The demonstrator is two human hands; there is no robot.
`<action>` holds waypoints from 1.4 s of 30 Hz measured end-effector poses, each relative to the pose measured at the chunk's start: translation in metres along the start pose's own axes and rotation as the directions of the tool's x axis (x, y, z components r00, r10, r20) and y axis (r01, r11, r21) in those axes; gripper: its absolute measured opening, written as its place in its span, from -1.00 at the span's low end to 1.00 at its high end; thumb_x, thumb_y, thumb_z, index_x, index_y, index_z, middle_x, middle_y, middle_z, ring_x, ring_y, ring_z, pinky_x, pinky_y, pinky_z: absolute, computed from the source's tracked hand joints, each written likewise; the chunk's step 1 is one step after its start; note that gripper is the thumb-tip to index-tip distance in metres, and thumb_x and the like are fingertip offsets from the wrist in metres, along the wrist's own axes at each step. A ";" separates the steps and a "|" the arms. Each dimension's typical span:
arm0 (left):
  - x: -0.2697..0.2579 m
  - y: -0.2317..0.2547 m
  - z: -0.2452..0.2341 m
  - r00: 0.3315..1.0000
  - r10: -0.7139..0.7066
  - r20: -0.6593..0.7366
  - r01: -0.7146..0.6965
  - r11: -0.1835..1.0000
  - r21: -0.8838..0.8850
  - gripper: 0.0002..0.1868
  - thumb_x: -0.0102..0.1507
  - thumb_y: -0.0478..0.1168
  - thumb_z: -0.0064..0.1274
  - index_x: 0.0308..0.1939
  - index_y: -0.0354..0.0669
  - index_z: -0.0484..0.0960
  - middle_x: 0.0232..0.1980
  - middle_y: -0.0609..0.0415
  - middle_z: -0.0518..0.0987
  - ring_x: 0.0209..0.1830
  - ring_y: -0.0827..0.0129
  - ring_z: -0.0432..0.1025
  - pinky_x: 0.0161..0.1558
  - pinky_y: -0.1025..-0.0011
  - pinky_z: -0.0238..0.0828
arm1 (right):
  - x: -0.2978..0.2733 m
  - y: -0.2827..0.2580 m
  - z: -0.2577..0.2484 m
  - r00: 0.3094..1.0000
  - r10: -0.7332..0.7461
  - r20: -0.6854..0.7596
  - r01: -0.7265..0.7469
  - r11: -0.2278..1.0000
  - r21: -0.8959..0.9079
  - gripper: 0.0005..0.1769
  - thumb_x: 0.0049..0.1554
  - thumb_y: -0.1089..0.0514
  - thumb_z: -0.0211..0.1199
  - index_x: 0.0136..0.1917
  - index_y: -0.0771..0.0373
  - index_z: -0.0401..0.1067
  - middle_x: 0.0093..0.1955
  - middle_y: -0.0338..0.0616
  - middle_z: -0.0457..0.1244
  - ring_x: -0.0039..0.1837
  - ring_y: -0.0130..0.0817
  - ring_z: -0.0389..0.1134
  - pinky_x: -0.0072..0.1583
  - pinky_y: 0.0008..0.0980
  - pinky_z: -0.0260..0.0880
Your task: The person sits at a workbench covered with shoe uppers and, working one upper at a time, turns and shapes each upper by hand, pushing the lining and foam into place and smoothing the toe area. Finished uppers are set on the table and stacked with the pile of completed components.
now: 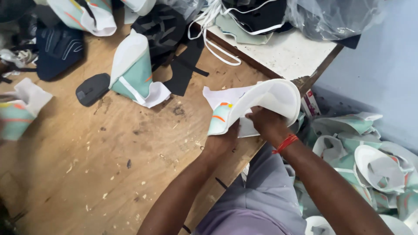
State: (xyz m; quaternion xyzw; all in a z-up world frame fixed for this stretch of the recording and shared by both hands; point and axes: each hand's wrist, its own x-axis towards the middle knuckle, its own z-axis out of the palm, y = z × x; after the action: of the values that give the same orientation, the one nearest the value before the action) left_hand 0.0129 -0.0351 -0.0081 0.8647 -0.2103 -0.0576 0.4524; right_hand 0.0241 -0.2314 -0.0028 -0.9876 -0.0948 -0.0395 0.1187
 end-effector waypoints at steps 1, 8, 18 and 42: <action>-0.003 0.010 -0.002 1.000 0.002 0.009 -0.002 1.000 -0.001 -0.57 0.44 -0.16 -0.16 0.37 -0.17 0.45 0.33 -0.15 0.50 0.40 0.00 0.36 0.41 0.18 0.29 | -0.001 -0.004 -0.002 1.000 0.009 0.001 -0.009 1.000 0.001 -0.62 0.16 -0.02 0.25 0.09 0.33 0.50 0.11 0.18 0.37 0.20 0.14 0.36 0.20 0.06 0.31; -0.005 0.011 0.029 0.953 0.260 -0.157 -0.163 0.874 0.458 -0.34 0.26 0.00 0.04 0.33 -0.34 0.40 0.34 -0.32 0.36 0.35 -0.20 0.22 0.30 -0.06 0.12 | 0.000 -0.065 -0.023 0.997 0.059 0.039 -0.059 0.998 0.007 -0.70 0.12 0.10 0.21 0.11 0.16 0.53 0.04 0.00 0.41 0.16 -0.03 0.43 0.28 -0.04 0.35; 0.001 0.026 0.034 0.919 0.276 -0.280 -0.097 0.849 0.519 -0.36 0.25 0.10 0.00 0.25 -0.30 0.60 0.26 -0.38 0.41 0.25 -0.29 0.27 0.25 -0.19 0.16 | 0.084 -0.008 -0.028 0.926 -0.013 0.378 -0.098 0.957 0.273 -0.36 0.19 -0.24 0.06 0.49 -0.10 0.28 0.53 -0.18 0.18 0.54 -0.12 0.13 0.47 -0.08 0.03; 0.006 -0.001 0.042 0.936 0.315 -0.158 -0.227 0.882 0.413 -0.65 0.02 -0.12 0.21 -0.14 -0.13 0.66 -0.09 -0.09 0.62 0.01 -0.02 0.44 0.00 0.05 0.38 | -0.008 -0.005 0.036 0.948 0.132 0.288 -0.297 0.688 0.662 -0.62 0.28 0.05 0.03 0.22 0.34 0.42 0.06 0.23 0.36 0.06 0.15 0.43 0.13 0.16 0.43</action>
State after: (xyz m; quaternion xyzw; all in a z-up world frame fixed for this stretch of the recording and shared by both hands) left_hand 0.0066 -0.0691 -0.0332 0.8999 -0.2854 0.1455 0.2958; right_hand 0.0175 -0.2197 -0.0375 -0.8717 0.0016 0.1217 0.4747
